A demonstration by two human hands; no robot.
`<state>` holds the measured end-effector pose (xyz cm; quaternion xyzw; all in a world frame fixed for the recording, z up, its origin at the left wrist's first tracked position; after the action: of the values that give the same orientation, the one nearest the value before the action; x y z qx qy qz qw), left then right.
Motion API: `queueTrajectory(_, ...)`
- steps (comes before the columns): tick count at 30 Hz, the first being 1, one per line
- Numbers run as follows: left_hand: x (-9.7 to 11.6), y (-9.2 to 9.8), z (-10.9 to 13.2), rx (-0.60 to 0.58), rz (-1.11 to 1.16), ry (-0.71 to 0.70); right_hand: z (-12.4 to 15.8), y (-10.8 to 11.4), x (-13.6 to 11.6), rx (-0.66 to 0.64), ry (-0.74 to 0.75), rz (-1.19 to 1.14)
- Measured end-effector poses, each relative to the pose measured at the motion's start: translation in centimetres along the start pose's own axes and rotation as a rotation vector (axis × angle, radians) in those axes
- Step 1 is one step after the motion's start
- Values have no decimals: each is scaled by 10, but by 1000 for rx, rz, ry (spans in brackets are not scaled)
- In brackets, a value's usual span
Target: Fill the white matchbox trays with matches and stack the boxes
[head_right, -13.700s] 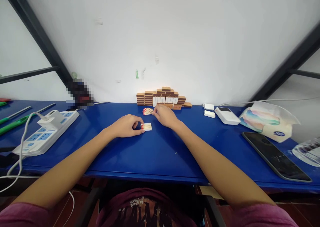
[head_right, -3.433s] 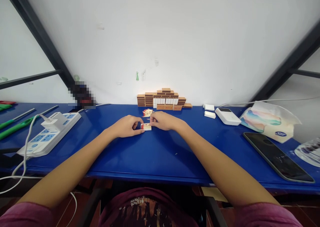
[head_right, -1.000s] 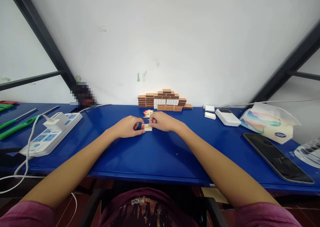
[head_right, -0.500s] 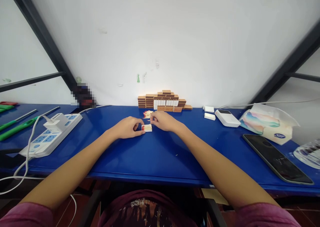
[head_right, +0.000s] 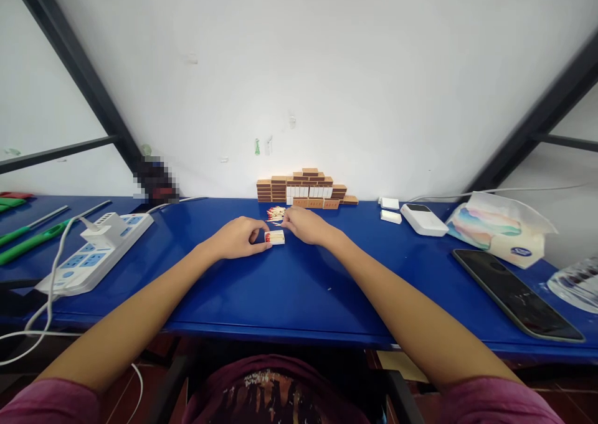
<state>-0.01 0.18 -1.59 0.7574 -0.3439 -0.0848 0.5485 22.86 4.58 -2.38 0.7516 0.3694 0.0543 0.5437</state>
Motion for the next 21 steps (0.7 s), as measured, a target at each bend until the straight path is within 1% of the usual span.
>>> queueTrajectory(2,-1,0,0,-2,-10,9,0,6,-6,28,27,-22)
queueTrajectory(5,-4,1,0,-24,-27,33,1,10,-15,-13,48,-11)
queueTrajectory(9,-6,1,0,-40,-25,37,4,5,-22,-89,33,39)
queueTrajectory(12,-5,0,0,-41,-14,26,4,2,-23,-92,35,18)
queueTrajectory(14,-5,2,0,-41,-8,14,5,3,-22,-72,57,-20)
queueTrajectory(16,-7,8,-1,-33,-2,6,5,5,-22,-51,81,-60)
queueTrajectory(18,-13,19,-2,1,6,25,6,8,-22,-59,100,-101)
queueTrajectory(21,-28,39,-2,64,-20,116,8,8,-22,-141,105,-131)
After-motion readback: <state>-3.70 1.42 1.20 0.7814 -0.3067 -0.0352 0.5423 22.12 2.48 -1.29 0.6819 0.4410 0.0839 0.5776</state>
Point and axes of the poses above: each hand's wrist, its own z-axis away from the middle knuckle, its own y-axis out of the back of the hand, x = y × z, the point moved 1 cm from there along -z, towards the middle knuckle, and after that the axes turned 14 degrees about x, right-handed, at the moved point
